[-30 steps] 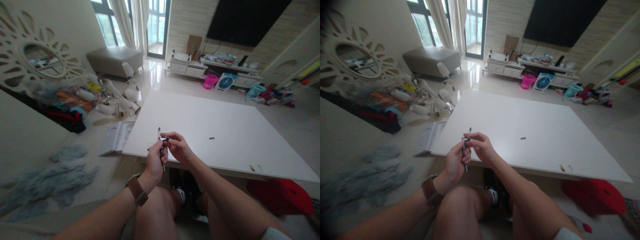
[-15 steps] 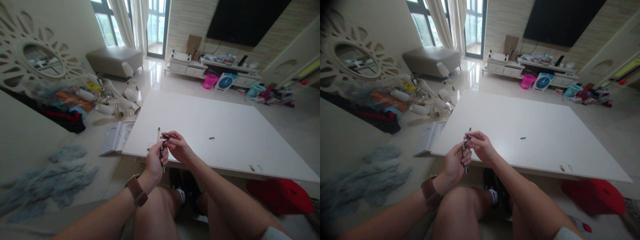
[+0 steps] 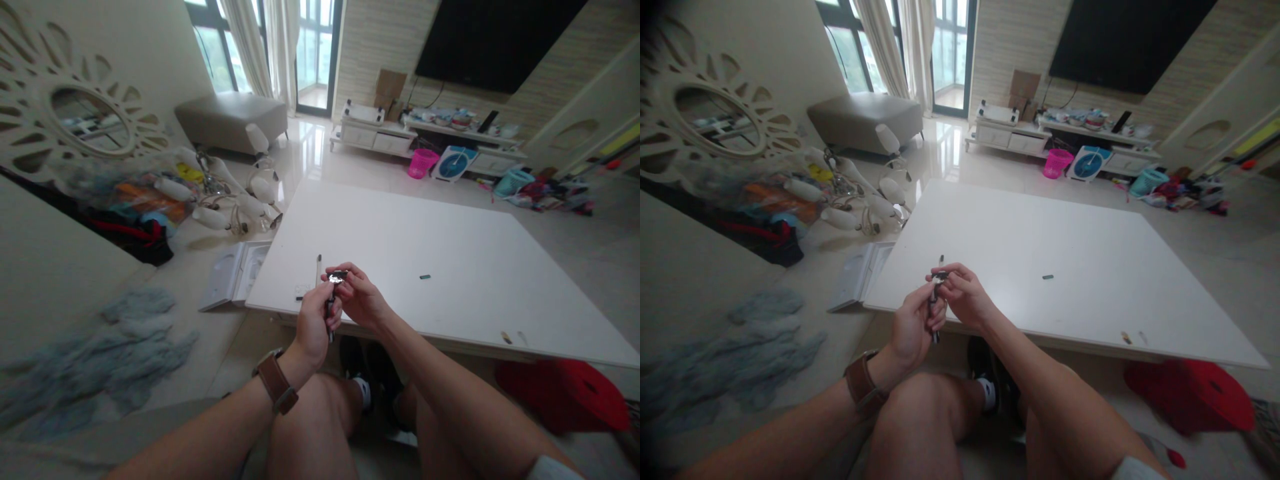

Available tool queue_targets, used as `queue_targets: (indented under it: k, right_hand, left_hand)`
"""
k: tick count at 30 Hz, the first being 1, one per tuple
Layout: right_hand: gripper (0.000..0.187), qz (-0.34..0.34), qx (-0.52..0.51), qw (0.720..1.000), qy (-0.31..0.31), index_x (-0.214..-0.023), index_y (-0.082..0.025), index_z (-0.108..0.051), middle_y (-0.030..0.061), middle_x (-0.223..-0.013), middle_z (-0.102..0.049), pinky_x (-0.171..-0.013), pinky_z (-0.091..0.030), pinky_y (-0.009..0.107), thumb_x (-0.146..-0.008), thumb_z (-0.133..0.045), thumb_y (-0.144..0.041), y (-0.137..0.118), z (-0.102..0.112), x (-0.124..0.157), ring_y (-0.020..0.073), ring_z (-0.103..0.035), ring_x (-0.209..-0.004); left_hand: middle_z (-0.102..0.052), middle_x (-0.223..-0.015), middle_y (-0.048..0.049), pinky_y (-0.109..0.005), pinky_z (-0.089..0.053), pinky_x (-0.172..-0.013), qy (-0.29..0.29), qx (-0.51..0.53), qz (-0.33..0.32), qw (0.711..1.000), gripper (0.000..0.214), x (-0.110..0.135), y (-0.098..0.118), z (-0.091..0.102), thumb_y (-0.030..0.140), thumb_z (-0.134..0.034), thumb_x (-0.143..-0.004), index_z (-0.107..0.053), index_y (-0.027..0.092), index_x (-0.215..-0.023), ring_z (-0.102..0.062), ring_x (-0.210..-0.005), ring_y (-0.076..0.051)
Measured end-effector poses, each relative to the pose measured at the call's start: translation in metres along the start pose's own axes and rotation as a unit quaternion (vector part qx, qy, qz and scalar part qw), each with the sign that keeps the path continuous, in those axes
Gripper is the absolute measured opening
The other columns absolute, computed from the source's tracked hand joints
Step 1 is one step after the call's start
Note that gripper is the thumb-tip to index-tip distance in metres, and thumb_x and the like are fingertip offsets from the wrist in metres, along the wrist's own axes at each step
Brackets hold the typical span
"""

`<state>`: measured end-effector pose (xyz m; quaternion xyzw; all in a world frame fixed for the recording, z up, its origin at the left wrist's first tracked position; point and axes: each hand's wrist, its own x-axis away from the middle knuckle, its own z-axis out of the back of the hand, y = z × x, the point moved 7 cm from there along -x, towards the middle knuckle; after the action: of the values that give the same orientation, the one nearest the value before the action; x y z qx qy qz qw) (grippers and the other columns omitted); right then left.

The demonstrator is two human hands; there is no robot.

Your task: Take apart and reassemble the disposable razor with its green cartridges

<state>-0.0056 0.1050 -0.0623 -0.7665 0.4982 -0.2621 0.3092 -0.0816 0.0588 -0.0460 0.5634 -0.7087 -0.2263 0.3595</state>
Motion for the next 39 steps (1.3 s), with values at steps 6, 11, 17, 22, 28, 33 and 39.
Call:
queue_targets:
  k: [6,11,17,22,28,33,39]
  right_hand:
    - [0.029,-0.004,0.000,1.000,0.004,-0.085,-0.024,-0.072,0.0020,-0.101,-0.074,-0.074,-0.055,0.028,-0.065,-0.088,-0.038,-0.001,-0.002,0.002,0.0198,-0.068,-0.100]
    - [0.028,0.003,-0.003,1.000,0.003,-0.085,-0.025,-0.073,0.0025,-0.101,-0.075,-0.074,-0.054,0.028,-0.064,-0.088,-0.035,-0.002,-0.002,0.001,0.0168,-0.067,-0.091]
    - [0.026,0.024,-0.010,0.999,0.029,-0.083,-0.023,-0.074,0.0023,-0.095,-0.074,-0.072,-0.053,0.028,-0.067,-0.087,-0.038,-0.002,0.006,-0.005,0.0146,-0.064,-0.079]
    - [0.026,0.020,-0.005,0.997,0.068,-0.081,-0.020,-0.070,-0.0001,-0.075,-0.069,-0.058,-0.049,0.023,-0.075,-0.082,-0.043,0.003,0.017,-0.009,0.0091,-0.056,-0.057]
    - [0.032,-0.003,-0.002,0.996,0.087,-0.082,-0.016,-0.070,-0.0013,-0.068,-0.068,-0.048,-0.045,0.020,-0.074,-0.083,-0.044,0.006,0.023,-0.011,0.0050,-0.048,-0.046]
    - [0.033,-0.012,0.007,0.996,0.092,-0.079,-0.014,-0.074,-0.0009,-0.063,-0.065,-0.048,-0.044,0.018,-0.070,-0.086,-0.043,0.003,0.021,-0.010,0.0055,-0.051,-0.050]
    - [0.032,-0.043,0.041,0.998,0.035,-0.082,-0.015,-0.073,-0.0009,-0.063,-0.064,-0.043,-0.039,0.017,-0.069,-0.086,-0.041,0.006,0.008,-0.006,0.0058,-0.049,-0.050]
  left_hand:
    - [-0.040,-0.051,0.0053,-0.019,-0.020,-0.040,-0.001,0.012,-0.002,1.000,0.032,0.000,-0.002,0.001,0.043,-0.065,-0.080,-0.053,0.017,-0.066,-0.028,-0.041,-0.005]
    - [-0.039,-0.050,0.0057,-0.019,-0.020,-0.040,0.010,0.033,0.004,0.999,0.032,0.001,0.000,0.001,0.043,-0.065,-0.079,-0.051,0.017,-0.067,-0.027,-0.041,-0.005]
    - [-0.036,-0.050,0.0062,-0.019,-0.021,-0.041,0.033,0.045,0.014,0.998,0.028,0.002,0.003,0.004,0.041,-0.063,-0.078,-0.053,0.017,-0.068,-0.026,-0.041,-0.005]
    - [-0.038,-0.050,0.0045,-0.020,-0.023,-0.041,0.027,-0.008,-0.015,0.999,0.034,0.001,0.005,0.004,0.046,-0.062,-0.079,-0.060,0.015,-0.066,-0.029,-0.043,-0.006]
    - [-0.043,-0.051,0.0021,-0.023,-0.029,-0.045,0.034,-0.067,-0.048,0.996,0.036,0.001,0.006,0.008,0.047,-0.058,-0.082,-0.065,0.015,-0.067,-0.036,-0.047,-0.009]
    - [-0.044,-0.055,0.0036,-0.022,-0.029,-0.048,0.102,-0.139,-0.135,0.976,0.028,0.003,0.023,0.014,0.040,-0.061,-0.085,-0.070,0.016,-0.074,-0.036,-0.050,-0.009]
    - [-0.051,-0.060,0.0056,-0.022,-0.031,-0.053,0.149,-0.178,-0.137,0.963,0.028,-0.001,0.029,0.020,0.030,-0.074,-0.077,-0.074,0.016,-0.102,-0.041,-0.054,-0.009]
